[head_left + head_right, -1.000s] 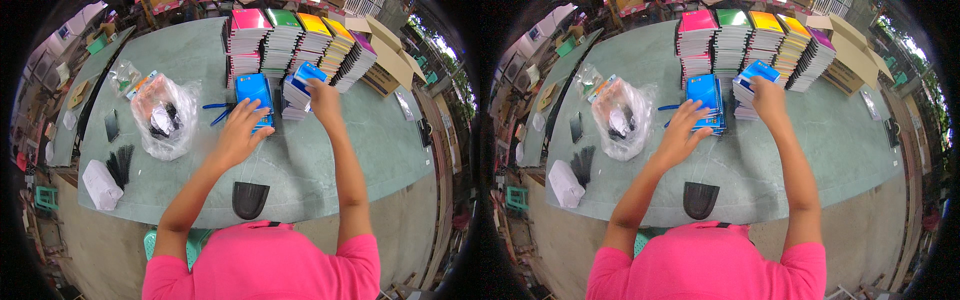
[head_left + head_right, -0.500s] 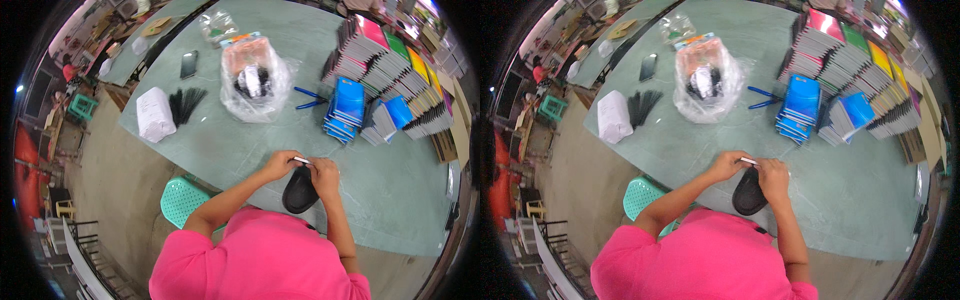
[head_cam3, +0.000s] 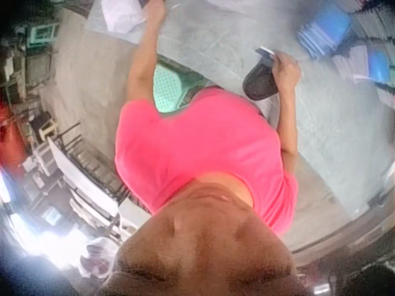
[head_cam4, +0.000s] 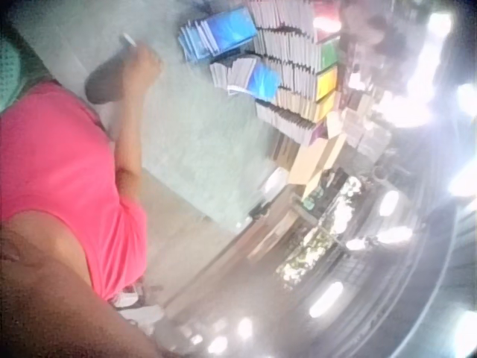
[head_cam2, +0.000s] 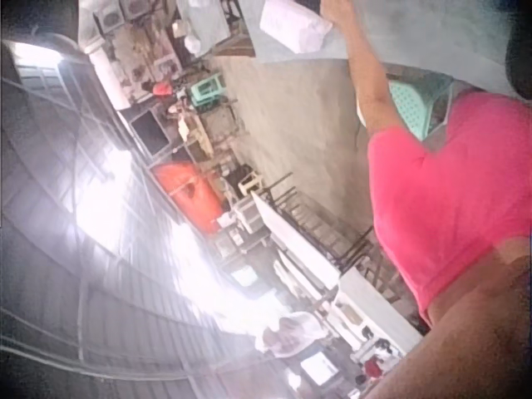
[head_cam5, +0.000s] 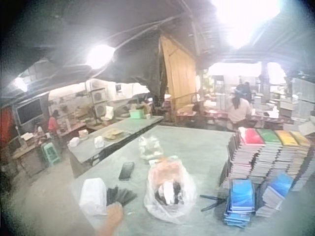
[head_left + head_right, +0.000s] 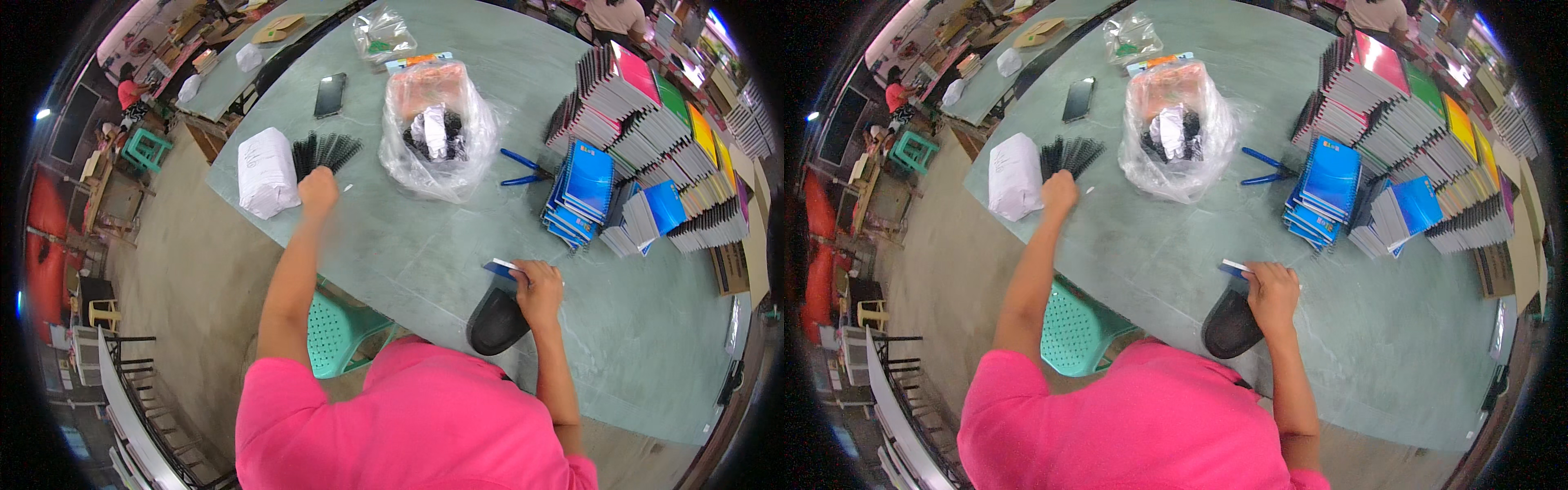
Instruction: The person inserts a spiral coil into the punched holes of small blue notebook covers by hand.
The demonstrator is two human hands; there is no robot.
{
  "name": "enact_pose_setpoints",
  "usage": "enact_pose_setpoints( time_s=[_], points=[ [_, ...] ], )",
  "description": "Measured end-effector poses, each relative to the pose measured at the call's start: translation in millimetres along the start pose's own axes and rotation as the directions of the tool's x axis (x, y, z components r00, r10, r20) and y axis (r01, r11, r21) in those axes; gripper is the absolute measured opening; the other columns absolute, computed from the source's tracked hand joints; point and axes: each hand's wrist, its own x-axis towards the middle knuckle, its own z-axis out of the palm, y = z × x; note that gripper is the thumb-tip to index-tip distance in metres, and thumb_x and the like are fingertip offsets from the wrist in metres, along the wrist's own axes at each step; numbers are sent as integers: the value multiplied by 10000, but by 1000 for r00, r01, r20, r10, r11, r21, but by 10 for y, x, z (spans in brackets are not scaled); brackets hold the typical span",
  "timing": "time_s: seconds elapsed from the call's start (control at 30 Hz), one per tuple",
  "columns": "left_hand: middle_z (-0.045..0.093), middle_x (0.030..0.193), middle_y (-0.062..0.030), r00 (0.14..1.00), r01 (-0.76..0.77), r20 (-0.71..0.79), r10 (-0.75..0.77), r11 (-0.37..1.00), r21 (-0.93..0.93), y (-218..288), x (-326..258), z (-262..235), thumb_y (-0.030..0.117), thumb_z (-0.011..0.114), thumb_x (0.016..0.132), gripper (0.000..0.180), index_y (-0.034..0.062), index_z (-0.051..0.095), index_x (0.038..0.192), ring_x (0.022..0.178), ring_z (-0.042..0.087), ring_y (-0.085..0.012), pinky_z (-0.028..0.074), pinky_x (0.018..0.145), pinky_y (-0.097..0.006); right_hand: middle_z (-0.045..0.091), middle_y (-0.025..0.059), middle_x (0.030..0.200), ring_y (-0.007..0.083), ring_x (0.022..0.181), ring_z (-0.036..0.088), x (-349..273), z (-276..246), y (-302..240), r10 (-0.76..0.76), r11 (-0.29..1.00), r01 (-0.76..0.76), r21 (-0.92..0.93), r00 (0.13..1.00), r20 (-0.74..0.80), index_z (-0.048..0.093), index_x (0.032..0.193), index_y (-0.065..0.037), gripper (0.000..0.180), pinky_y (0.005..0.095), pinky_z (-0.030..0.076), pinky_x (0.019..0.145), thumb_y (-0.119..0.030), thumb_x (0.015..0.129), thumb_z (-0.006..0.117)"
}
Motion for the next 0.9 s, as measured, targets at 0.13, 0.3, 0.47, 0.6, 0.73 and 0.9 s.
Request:
enact_pose_setpoints(
  time_s=[0.13, 0.3, 0.47, 0.6, 0.73, 0.9],
  points=[
    [647, 805, -196, 998, -60, 17, 61, 995, -77, 36, -39, -290, 246, 547, 785, 258, -4, 584, 838, 763, 642, -368, 509, 680, -463, 614, 59, 731, 246, 694, 560, 28, -21, 148, 35, 999, -30, 36, 990, -137, 652, 832, -108, 126, 358, 378, 621, -76, 710, 662],
    [640, 798, -215, 999, -17, -45, 15, 998, -55, -32, -36, -281, 259, 562, 787, 266, -4, 574, 831, 756, 633, -387, 503, 698, -472, 591, 59, 698, 248, 689, 553, 38, 20, 181, 7, 998, -12, -58, 996, -88, 660, 845, -114, 138, 366, 365, 605, -84, 711, 664],
    [635, 868, -227, 999, 21, -44, -26, 995, -96, -115, -125, -97, 238, 555, 769, 263, -11, 582, 850, 819, 629, -374, 493, 709, -480, 597, 58, 705, 250, 690, 554, 32, 9, 173, 16, 998, -20, -54, 998, -67, 660, 840, -112, 127, 369, 365, 604, -100, 714, 665],
    [633, 893, -232, 992, -106, 60, 112, 990, -88, -64, -119, -179, 266, 565, 741, 307, -22, 584, 846, 839, 626, -375, 491, 733, -466, 610, 61, 725, 250, 704, 561, 30, 7, 179, -5, 1000, 3, -17, 996, -92, 658, 833, -110, 112, 366, 375, 617, -109, 721, 660],
    [637, 855, -221, 996, 27, 82, -15, 989, -147, 111, -128, -539, 225, 577, 720, 280, -27, 573, 843, 819, 624, -379, 491, 731, -457, 623, 65, 746, 252, 714, 569, 9, 34, 182, 10, 998, -15, -54, 996, -91, 656, 821, -105, 99, 366, 381, 626, -115, 723, 659],
    [637, 757, -196, 984, -17, -166, -60, 902, -432, -14, -181, -600, 157, 599, 728, 188, -3, 595, 826, 719, 636, -326, 486, 656, -440, 633, 76, 768, 269, 732, 580, 93, -7, 137, 49, 998, -50, -40, 998, -32, 653, 821, -96, 97, 375, 392, 641, -116, 726, 656]
  ],
)
